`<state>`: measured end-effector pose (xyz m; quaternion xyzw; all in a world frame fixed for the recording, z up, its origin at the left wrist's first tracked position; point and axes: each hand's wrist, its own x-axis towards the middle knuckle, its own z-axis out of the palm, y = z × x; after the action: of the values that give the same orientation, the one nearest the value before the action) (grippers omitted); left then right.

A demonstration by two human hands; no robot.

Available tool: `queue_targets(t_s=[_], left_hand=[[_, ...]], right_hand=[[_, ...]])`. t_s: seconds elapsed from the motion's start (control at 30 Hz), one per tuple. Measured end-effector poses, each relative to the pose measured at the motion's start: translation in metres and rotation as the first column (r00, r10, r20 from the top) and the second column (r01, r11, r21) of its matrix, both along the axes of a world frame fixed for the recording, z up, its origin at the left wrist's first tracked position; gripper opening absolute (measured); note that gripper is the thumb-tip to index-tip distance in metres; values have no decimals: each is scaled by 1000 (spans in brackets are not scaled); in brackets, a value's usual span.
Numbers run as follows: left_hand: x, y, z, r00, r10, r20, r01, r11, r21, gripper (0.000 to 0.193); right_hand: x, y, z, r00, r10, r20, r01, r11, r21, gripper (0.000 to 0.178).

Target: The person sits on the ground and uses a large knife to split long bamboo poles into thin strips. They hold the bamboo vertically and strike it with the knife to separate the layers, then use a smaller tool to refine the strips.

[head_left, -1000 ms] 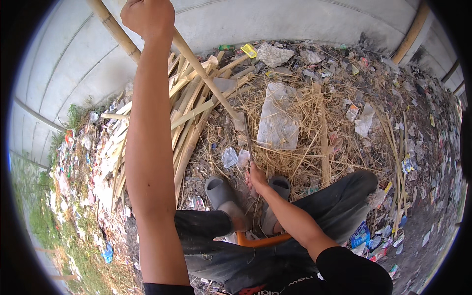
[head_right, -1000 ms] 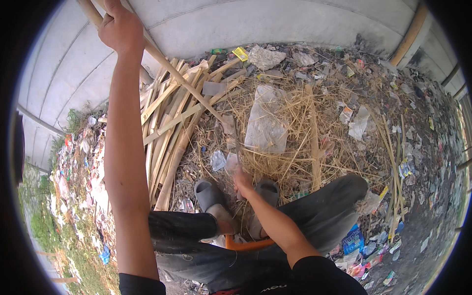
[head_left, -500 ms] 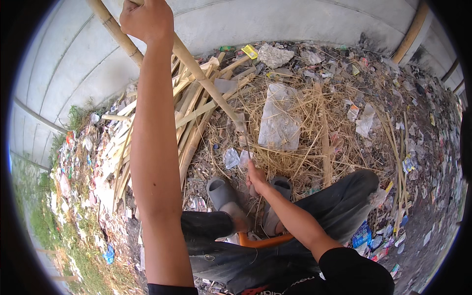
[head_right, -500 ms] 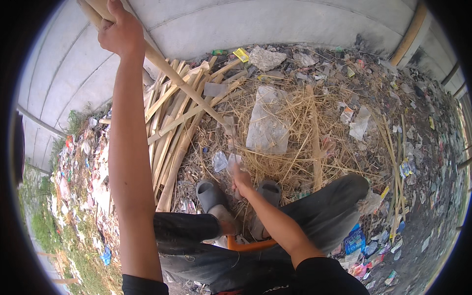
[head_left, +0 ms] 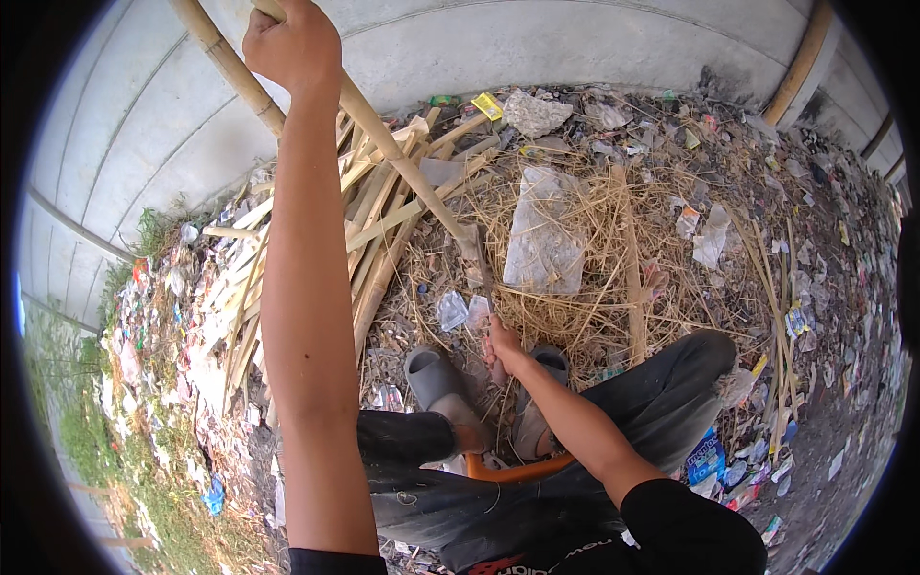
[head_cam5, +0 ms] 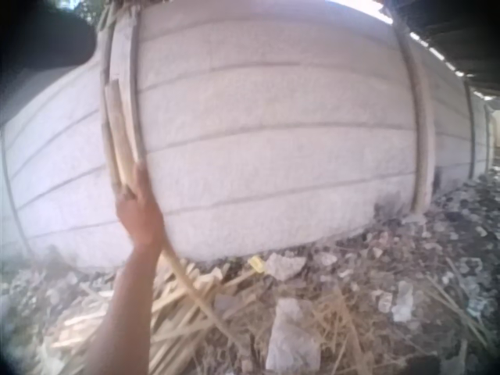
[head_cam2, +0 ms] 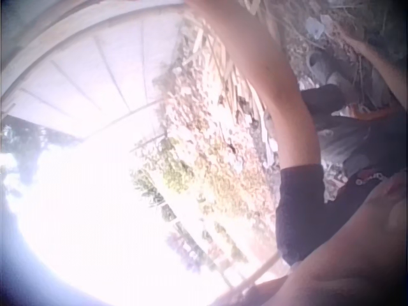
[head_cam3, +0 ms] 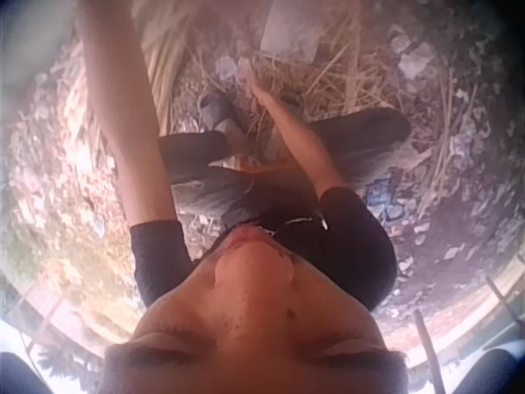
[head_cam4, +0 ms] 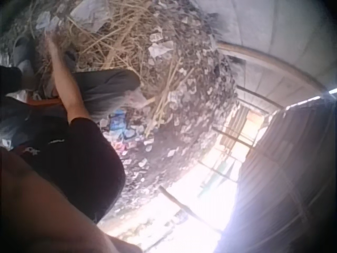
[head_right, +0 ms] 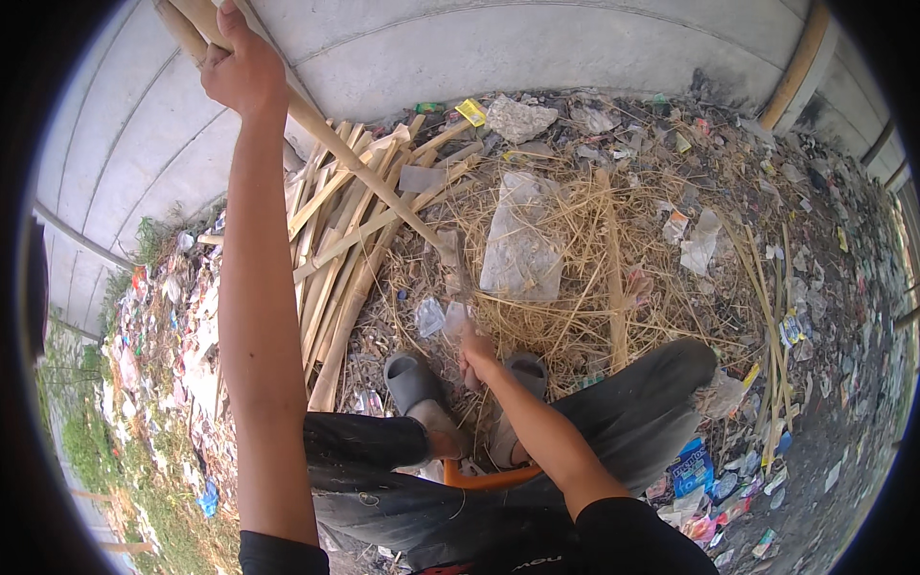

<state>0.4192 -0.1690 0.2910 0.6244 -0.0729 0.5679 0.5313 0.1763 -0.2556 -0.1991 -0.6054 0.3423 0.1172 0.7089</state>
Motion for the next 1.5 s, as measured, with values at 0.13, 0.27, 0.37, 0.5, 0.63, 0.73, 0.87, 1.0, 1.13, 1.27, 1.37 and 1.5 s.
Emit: queue_targets(t_s=[0.13, 0.27, 0.37, 0.5, 0.63, 0.73, 0.87, 1.0, 1.13, 1.27, 1.37, 1.5], left_hand=[[3, 3, 2, 992, -128, 20, 129, 990, -63, 63], [4, 7, -8, 994, -93, 64, 97, 994, -54, 57], [0, -3, -7, 987, -141, 75, 149, 981, -124, 50], [2, 9, -4, 985, -170, 21, 172, 974, -147, 37], [9, 24, -13, 967, -235, 96, 249, 954, -168, 42], [7, 25, -15, 986, -166, 21, 167, 969, -180, 42], [4, 26, -18, 996, -84, -19, 79, 980, -185, 35], [-6, 29, -21, 999, -38, -39, 28, 975, -221, 49], [-29, 62, -23, 984, 120, -135, -152, 955, -255, 61], [-36, 95, -41, 967, 176, -181, -221, 938, -268, 68], [-54, 125, -56, 984, 24, -175, -67, 967, -244, 65], [-83, 189, -79, 962, -79, -261, 71, 997, -39, 57]], right_hand=[[-6, -24, -17, 994, 9, -109, 1, 996, 88, 62], [0, -20, 6, 993, -70, -100, 89, 975, 206, 61], [-1, -23, 21, 994, -98, -50, 105, 981, 165, 59], [-2, -22, 44, 994, -88, -64, 98, 979, 177, 66], [-5, -13, 63, 997, -71, -37, 76, 979, 189, 65], [-6, -11, 56, 997, -78, -25, 82, 976, 202, 64], [-9, -12, 60, 999, -34, 37, 26, 981, 191, 57], [-2, -49, 127, 985, 47, 166, -62, 994, 89, 51], [-14, -127, 237, 922, 199, 333, -111, 958, -263, 40], [-83, -224, 320, 897, 121, 426, 60, 920, -387, 35], [-144, -287, 315, 905, 32, 425, 225, 811, -540, 36], [-238, -332, 248, 954, -183, 236, 298, 650, -700, 38]])
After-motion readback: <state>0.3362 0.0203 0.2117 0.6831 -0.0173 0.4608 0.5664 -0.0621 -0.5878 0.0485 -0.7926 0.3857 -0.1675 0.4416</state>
